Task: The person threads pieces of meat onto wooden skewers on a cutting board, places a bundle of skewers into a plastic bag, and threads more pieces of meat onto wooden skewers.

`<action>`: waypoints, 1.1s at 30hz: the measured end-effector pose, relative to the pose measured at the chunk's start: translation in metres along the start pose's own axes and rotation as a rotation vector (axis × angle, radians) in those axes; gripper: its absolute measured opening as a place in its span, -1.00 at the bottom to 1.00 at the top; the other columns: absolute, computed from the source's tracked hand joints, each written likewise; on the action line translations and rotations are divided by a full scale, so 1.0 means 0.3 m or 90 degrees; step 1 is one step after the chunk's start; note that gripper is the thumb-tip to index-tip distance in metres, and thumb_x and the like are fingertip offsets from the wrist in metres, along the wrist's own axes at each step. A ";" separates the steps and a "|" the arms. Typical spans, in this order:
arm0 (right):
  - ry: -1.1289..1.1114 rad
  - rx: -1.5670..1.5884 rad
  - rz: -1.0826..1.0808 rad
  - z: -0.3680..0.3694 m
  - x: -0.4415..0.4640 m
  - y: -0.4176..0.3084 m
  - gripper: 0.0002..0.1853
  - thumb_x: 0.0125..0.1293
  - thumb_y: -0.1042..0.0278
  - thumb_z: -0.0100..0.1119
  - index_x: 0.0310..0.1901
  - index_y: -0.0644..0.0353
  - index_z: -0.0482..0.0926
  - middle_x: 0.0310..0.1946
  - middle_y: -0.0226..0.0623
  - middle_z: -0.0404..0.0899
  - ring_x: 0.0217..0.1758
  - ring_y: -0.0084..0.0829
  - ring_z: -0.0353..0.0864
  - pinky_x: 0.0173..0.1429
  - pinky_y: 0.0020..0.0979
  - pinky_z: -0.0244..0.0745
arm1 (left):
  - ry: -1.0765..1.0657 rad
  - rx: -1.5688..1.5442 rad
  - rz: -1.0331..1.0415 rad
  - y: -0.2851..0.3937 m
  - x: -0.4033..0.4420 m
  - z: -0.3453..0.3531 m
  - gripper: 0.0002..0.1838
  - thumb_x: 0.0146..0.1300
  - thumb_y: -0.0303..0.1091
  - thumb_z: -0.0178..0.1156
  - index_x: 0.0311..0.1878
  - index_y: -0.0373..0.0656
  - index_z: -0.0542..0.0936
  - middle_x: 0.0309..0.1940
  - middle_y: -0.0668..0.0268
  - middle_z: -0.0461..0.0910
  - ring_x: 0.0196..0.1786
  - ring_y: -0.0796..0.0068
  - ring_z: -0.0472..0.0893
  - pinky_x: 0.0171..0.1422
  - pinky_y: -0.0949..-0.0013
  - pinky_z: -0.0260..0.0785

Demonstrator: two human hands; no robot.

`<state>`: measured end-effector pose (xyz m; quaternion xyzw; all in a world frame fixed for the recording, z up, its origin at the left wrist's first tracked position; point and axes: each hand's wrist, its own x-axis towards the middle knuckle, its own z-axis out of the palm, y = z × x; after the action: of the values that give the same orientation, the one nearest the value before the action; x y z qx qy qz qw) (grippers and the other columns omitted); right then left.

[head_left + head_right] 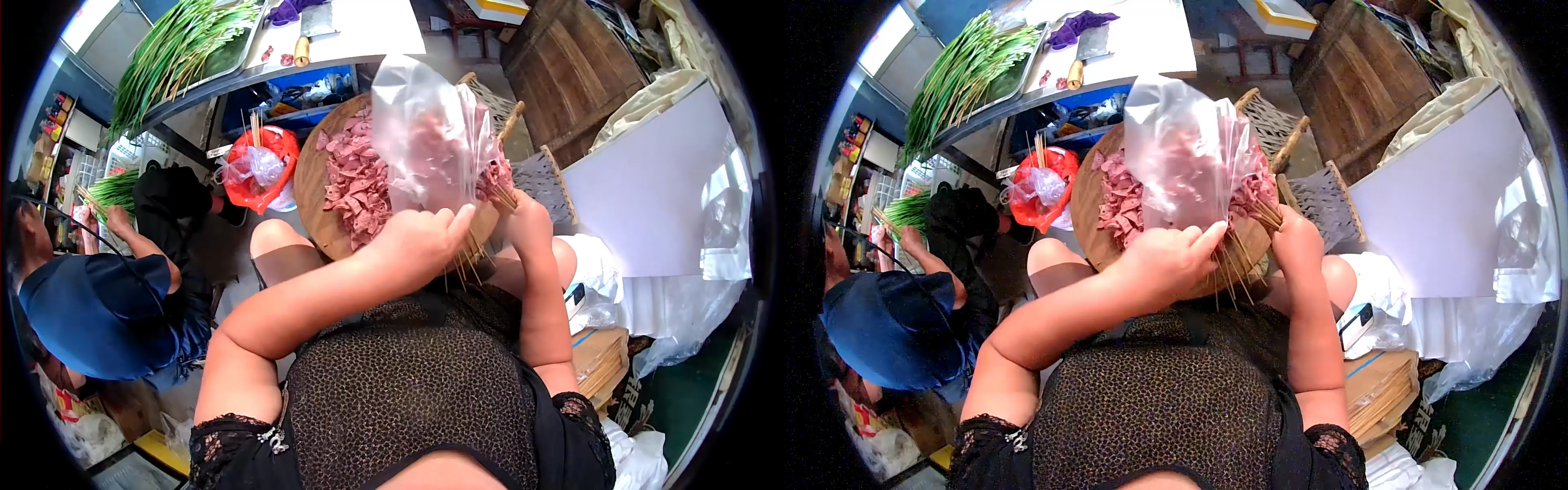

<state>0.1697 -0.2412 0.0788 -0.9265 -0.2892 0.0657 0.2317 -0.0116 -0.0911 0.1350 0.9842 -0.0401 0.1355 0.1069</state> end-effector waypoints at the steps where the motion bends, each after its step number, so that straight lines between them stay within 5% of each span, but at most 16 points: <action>1: -0.020 0.040 0.001 0.007 0.008 0.006 -0.77 0.21 0.24 0.06 -0.13 0.05 0.59 -0.28 -0.07 0.61 -0.21 -0.12 0.60 -0.18 -0.23 0.44 | -0.055 -0.068 -0.043 0.010 -0.003 0.011 -0.48 0.11 -0.29 0.20 0.15 -0.22 0.38 -0.28 0.20 0.50 -0.39 0.27 0.57 -0.33 0.29 0.45; 3: -0.038 0.078 0.004 0.027 0.013 0.026 -0.74 0.23 0.17 0.09 -0.15 0.11 0.60 -0.28 -0.08 0.63 -0.23 -0.16 0.62 -0.17 -0.25 0.44 | -0.109 -0.138 -0.083 0.003 0.007 0.017 -0.46 0.12 -0.32 0.19 0.18 -0.24 0.35 -0.16 0.12 0.51 -0.26 0.19 0.60 -0.19 0.25 0.49; 5: -0.078 0.349 -0.038 0.049 0.004 0.040 -0.59 0.25 -0.03 0.10 -0.16 0.21 0.56 -0.43 -0.25 0.61 -0.42 -0.37 0.56 -0.29 -0.35 0.41 | 0.210 -0.160 0.197 -0.032 0.020 -0.011 -0.43 0.10 -0.39 0.21 0.20 -0.28 0.33 0.06 0.02 0.44 0.02 0.06 0.54 0.12 0.23 0.42; 6: -0.077 0.349 -0.038 0.045 -0.004 0.032 -0.59 0.25 -0.03 0.10 -0.16 0.21 0.56 -0.43 -0.25 0.61 -0.42 -0.37 0.56 -0.29 -0.35 0.41 | 0.164 -0.343 0.088 -0.021 0.000 -0.059 -0.58 0.17 -0.37 0.15 0.13 -0.17 0.44 0.11 -0.06 0.41 0.21 0.06 0.41 0.33 0.18 0.22; 8: -0.174 0.475 0.139 0.012 -0.034 0.003 -0.48 0.28 -0.19 0.02 -0.17 0.23 0.50 -0.56 -0.47 0.42 -0.56 -0.61 0.33 -0.47 -0.51 0.25 | 0.318 -0.194 0.185 -0.089 -0.024 -0.121 -0.63 0.15 -0.48 0.15 0.06 -0.23 0.48 0.11 -0.01 0.42 0.17 0.04 0.42 0.28 0.18 0.26; 10: -0.264 0.540 0.158 -0.023 -0.077 -0.003 -0.45 0.30 -0.26 -0.06 -0.17 0.18 0.46 -0.63 -0.53 0.26 -0.64 -0.68 0.16 -0.56 -0.62 0.05 | 0.465 -0.134 0.082 -0.195 -0.021 -0.128 -0.58 0.07 -0.55 0.17 0.06 -0.25 0.46 0.11 0.02 0.42 0.13 0.04 0.45 0.20 0.20 0.32; 15: -0.257 0.668 0.154 0.038 -0.118 -0.056 -0.48 0.29 -0.27 -0.15 -0.33 0.11 0.44 -0.72 -0.50 0.24 -0.79 -0.70 0.09 -0.72 -0.61 -0.09 | 0.436 -0.171 -0.086 -0.213 0.099 -0.111 -0.47 0.04 -0.40 0.29 0.12 -0.18 0.40 0.07 0.04 0.41 0.05 0.01 0.46 0.18 0.16 0.28; 18: -0.289 0.657 0.094 0.060 -0.127 -0.048 -0.43 0.31 -0.32 -0.21 -0.31 0.12 0.43 -0.69 -0.47 0.26 -0.77 -0.67 0.09 -0.71 -0.62 -0.05 | 0.470 -0.150 -0.102 -0.223 0.154 -0.106 -0.54 -0.05 -0.37 0.40 -0.03 -0.17 0.51 -0.04 0.12 0.49 -0.03 0.14 0.52 0.07 0.23 0.36; 21: -0.312 0.685 0.042 0.039 -0.130 -0.075 -0.35 0.32 -0.35 -0.26 -0.25 0.22 0.47 -0.69 -0.46 0.26 -0.77 -0.66 0.09 -0.70 -0.60 -0.06 | 0.447 -0.114 -0.043 -0.273 0.173 -0.124 -0.85 0.02 -0.39 0.37 -0.44 -0.19 0.57 -0.47 0.34 0.58 -0.34 0.41 0.57 -0.07 0.38 0.38; 25: -0.315 0.685 0.079 0.042 -0.130 -0.066 -0.31 0.30 -0.37 -0.23 -0.18 0.24 0.48 -0.69 -0.46 0.24 -0.78 -0.66 0.09 -0.70 -0.59 -0.05 | 0.650 -0.387 -0.195 -0.305 0.164 -0.148 -0.87 0.09 -0.44 0.33 -0.41 -0.20 0.55 -0.52 0.39 0.54 -0.45 0.67 0.47 -0.37 0.57 0.33; 28: -0.352 0.678 0.133 0.073 -0.129 -0.037 -0.29 0.29 -0.39 -0.23 -0.14 0.25 0.48 -0.69 -0.47 0.24 -0.78 -0.66 0.08 -0.71 -0.60 -0.06 | 0.736 -0.470 -0.252 -0.283 0.142 -0.155 -0.86 0.10 -0.43 0.32 -0.34 -0.18 0.53 -0.45 0.39 0.53 -0.42 0.57 0.48 -0.25 0.48 0.37; 31: -0.388 0.745 0.200 0.079 -0.131 -0.054 -0.32 0.31 -0.36 -0.27 -0.11 0.22 0.47 -0.70 -0.50 0.24 -0.80 -0.68 0.07 -0.74 -0.61 -0.08 | 0.550 -0.033 0.104 -0.261 0.089 -0.144 -0.82 0.01 -0.33 0.34 -0.33 -0.04 0.54 -0.41 0.36 0.53 -0.27 0.26 0.51 0.03 0.16 0.33; 33: -0.436 0.778 0.236 0.060 -0.123 -0.072 -0.32 0.33 -0.35 -0.32 -0.09 0.21 0.46 -0.71 -0.51 0.23 -0.81 -0.68 0.06 -0.74 -0.61 -0.08 | 0.510 -0.078 0.079 -0.226 0.069 -0.092 -0.55 -0.03 -0.27 0.38 -0.07 -0.13 0.47 -0.05 0.16 0.46 0.04 0.09 0.44 0.20 0.09 0.23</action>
<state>0.1238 -0.2395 0.0724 -0.5925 -0.0951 0.5406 0.5897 0.0083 -0.0201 0.1532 0.8411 -0.0626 0.5116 0.1639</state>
